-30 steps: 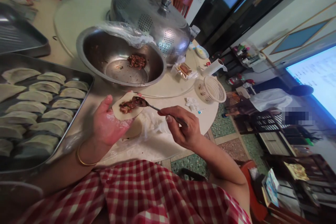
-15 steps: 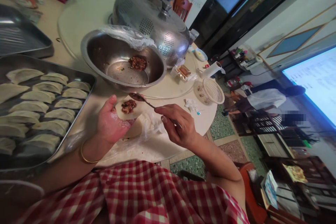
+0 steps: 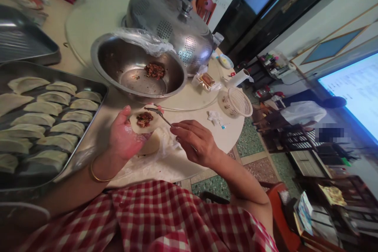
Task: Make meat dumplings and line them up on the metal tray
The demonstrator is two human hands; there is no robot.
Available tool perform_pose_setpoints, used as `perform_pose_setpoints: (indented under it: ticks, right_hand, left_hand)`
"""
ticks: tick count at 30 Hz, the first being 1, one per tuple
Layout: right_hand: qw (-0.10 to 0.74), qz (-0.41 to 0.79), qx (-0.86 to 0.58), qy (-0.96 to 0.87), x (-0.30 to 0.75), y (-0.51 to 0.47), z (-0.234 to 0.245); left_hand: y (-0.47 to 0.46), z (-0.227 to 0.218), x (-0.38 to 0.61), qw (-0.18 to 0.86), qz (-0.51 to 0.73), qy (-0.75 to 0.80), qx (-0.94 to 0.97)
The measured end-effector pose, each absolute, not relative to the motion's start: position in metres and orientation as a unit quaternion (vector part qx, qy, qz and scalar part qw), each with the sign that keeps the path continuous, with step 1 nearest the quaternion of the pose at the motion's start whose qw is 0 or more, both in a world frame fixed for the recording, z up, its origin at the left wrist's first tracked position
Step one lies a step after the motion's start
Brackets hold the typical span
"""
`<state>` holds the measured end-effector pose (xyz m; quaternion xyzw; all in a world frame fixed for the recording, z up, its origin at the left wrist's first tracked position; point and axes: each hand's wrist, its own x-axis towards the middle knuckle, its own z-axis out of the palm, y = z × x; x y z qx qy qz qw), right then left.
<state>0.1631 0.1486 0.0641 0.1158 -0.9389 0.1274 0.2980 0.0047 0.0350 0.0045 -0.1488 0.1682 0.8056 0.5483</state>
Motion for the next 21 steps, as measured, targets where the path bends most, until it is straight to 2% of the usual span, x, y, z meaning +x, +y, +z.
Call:
perform_pose_setpoints:
  ticks: [11,17,21]
  right_hand:
    - [0.24,0.183,0.16,-0.94,0.174,0.149,0.057]
    - [0.255,0.193,0.132,-0.938,0.17,0.152,0.056]
    - [0.307,0.216,0.081,-0.923,0.174,0.146,0.06]
  left_hand:
    - [0.037,0.001,0.005,0.547,0.801,0.203,-0.136]
    - [0.037,-0.002,0.006,0.541,0.809,0.2,-0.114]
    - [0.038,-0.002,0.007,0.53,0.814,0.208,-0.117]
